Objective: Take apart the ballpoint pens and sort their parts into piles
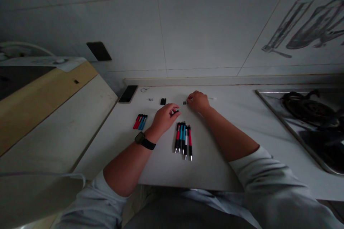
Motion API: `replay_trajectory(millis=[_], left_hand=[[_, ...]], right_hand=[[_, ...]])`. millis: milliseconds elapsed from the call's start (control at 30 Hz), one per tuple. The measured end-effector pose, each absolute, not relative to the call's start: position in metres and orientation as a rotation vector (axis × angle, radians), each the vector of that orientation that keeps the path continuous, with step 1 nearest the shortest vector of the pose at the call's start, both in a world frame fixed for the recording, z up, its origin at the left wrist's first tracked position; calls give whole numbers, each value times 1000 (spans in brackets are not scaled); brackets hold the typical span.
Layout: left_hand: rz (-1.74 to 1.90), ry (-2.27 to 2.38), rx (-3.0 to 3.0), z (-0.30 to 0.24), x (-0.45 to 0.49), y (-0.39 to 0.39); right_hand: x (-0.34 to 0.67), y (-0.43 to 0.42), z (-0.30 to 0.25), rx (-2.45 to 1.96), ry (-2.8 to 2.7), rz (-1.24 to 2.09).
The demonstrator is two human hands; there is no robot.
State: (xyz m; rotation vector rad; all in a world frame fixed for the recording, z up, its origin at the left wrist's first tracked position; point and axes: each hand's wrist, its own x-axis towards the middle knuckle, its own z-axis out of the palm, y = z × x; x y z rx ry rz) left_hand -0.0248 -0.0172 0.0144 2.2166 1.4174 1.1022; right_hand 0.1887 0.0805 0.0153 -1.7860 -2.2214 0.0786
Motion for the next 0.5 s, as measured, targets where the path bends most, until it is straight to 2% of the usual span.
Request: replay_trajectory(millis=[500], left_hand=[[1192, 1470, 2199, 16, -33, -13]], right_hand=[[192, 79, 11, -1637, -2318, 107]])
